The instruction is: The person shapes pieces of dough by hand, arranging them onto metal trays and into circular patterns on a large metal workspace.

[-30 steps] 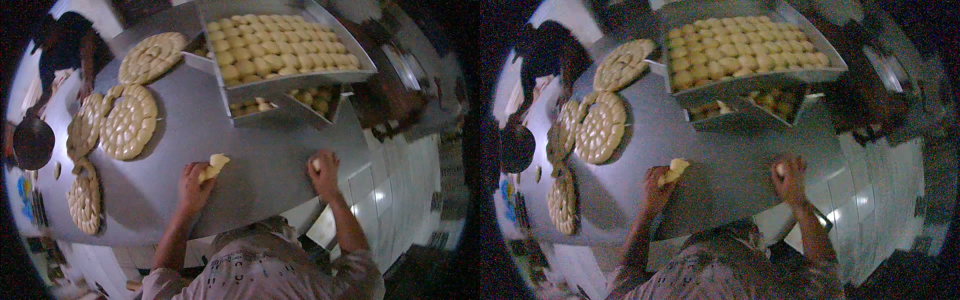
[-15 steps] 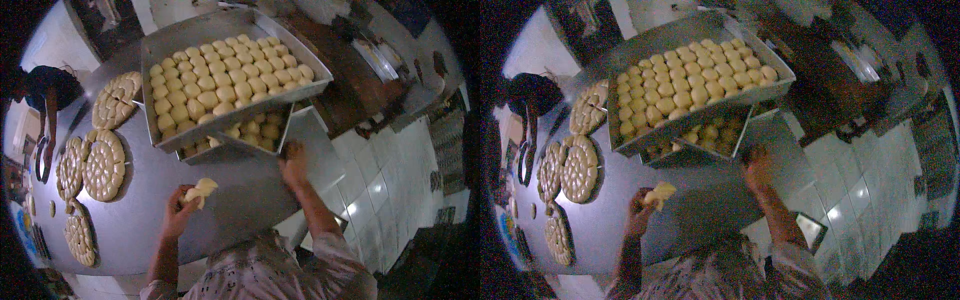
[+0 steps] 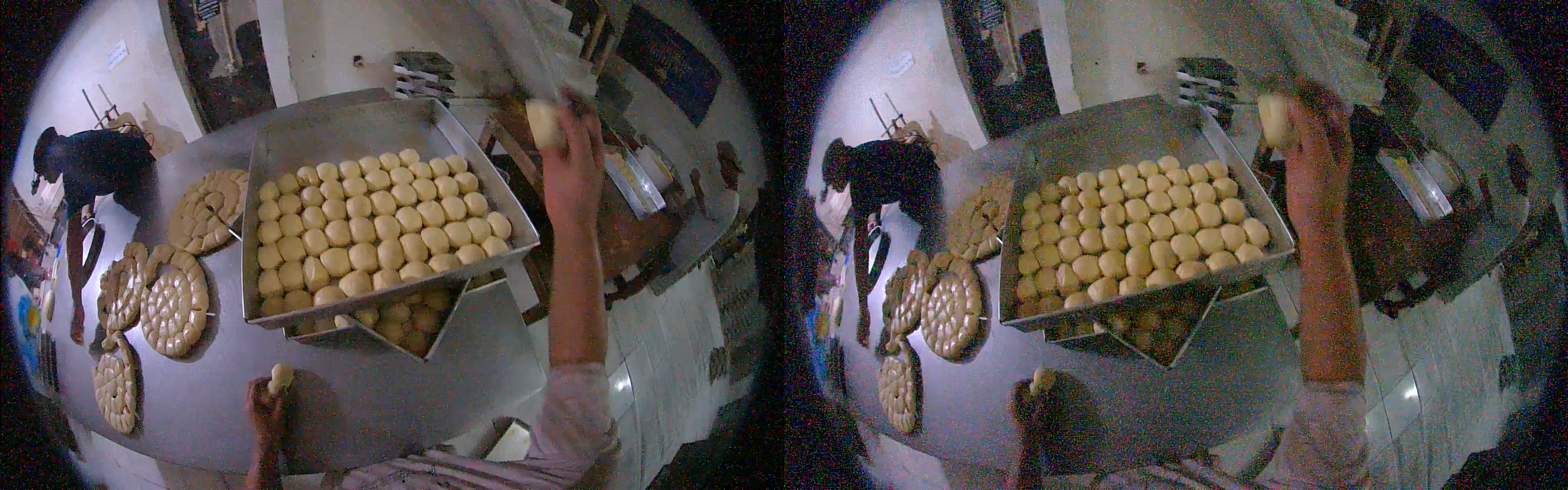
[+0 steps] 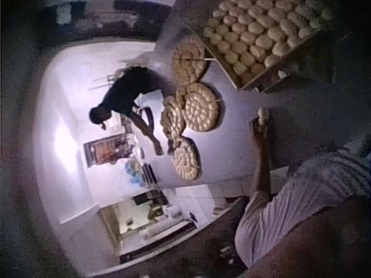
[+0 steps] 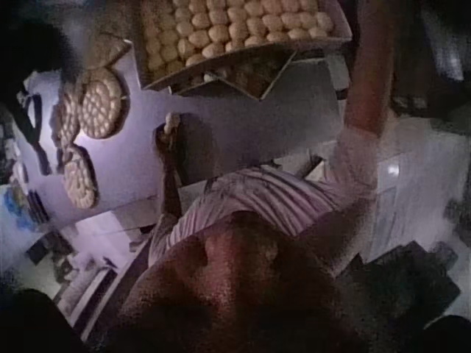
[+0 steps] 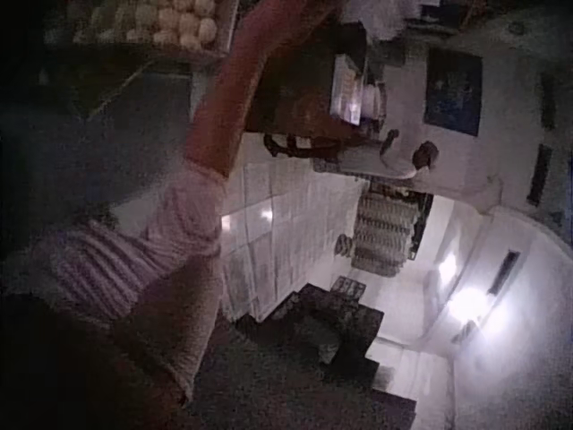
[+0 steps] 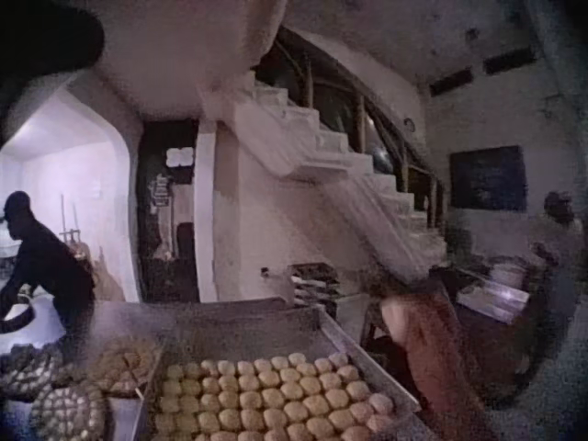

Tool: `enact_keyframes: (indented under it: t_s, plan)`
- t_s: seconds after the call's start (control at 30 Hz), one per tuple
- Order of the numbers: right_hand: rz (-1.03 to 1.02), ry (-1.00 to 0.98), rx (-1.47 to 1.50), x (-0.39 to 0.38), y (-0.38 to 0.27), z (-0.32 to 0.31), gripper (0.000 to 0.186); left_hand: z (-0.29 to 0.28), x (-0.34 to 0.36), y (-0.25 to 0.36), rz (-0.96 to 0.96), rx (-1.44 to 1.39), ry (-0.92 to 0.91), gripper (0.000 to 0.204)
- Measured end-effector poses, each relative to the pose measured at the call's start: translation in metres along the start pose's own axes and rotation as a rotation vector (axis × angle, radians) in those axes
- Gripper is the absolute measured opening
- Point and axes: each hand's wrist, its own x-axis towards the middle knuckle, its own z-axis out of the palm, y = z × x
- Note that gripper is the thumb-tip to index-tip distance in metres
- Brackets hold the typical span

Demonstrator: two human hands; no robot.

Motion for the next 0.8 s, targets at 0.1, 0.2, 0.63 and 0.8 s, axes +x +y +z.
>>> enact_keyframes:
  t_s: [0.1, 0.2, 0.63, 0.8]
  plan:
    - [0.422, 0.108, 0.512, 0.057, 0.020, 0.070, 0.030, 0.014, -0.006, 0.058, 0.293, 0.360, 0.042, 0.028]
    - [0.214, -0.418, -0.159, -0.005, 0.085, 0.174, 0.031, 0.009, -0.004, 0.045, 0.401, 0.455, 0.051, 0.030]
    - [0.068, -1.244, 0.256, -0.041, -0.036, 0.316, 0.034, 0.000, -0.004, 0.074, 0.327, 0.323, 0.037, 0.034]
    - [0.027, -1.422, 0.403, -0.033, -0.085, 0.291, 0.031, -0.001, -0.004, 0.073, 0.367, 0.286, 0.055, 0.033]
